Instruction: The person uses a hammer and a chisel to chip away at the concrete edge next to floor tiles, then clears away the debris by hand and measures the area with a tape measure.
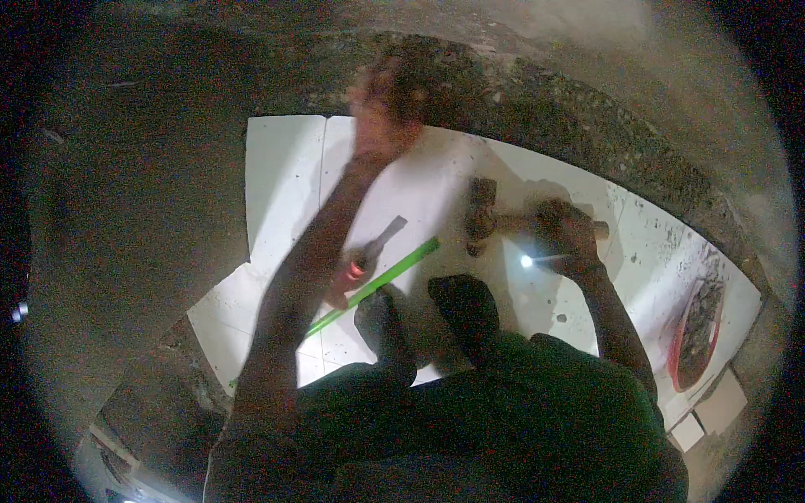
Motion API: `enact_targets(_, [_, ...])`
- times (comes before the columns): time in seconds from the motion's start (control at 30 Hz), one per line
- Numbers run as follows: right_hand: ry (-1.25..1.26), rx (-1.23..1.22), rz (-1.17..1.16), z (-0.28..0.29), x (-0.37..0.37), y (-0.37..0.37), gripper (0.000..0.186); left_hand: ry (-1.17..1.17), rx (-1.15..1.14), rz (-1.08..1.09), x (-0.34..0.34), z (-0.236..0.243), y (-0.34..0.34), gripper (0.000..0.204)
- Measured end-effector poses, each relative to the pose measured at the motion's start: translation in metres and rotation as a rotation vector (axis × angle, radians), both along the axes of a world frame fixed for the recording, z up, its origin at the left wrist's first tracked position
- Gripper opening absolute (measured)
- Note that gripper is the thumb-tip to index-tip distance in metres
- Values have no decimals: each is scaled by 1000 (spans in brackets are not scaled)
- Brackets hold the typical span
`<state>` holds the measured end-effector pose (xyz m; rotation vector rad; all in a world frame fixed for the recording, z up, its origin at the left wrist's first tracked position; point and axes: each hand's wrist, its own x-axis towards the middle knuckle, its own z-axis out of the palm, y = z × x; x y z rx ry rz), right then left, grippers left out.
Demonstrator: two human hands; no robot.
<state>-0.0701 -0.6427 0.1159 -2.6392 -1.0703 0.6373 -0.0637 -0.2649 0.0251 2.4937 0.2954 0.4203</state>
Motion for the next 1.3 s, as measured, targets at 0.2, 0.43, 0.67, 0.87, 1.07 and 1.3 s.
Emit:
enact_targets(0.2, [22,-82,-22,26,4,38,57,137,349,270,-81,15,50,80])
enact_targets(0.43, [-22,453,220,-35,15,157,55,-42,-324,-186,-54,22,-15,62])
enact_targets(0.67, [-148,250,13,-43,63,151,48,169,304,251,-86,16,69,70])
enact_targets(0.87, [-208,662,306,-74,69,249,45,94,456,335,-95,2,76,63])
enact_targets(1.07, [-230,528,585,-108,112,299,33,148,402,343,-92,10,76,66])
enact_targets(1.3, [-138,44,750,-52,137,246,30,51,424,393,-90,9,75,59])
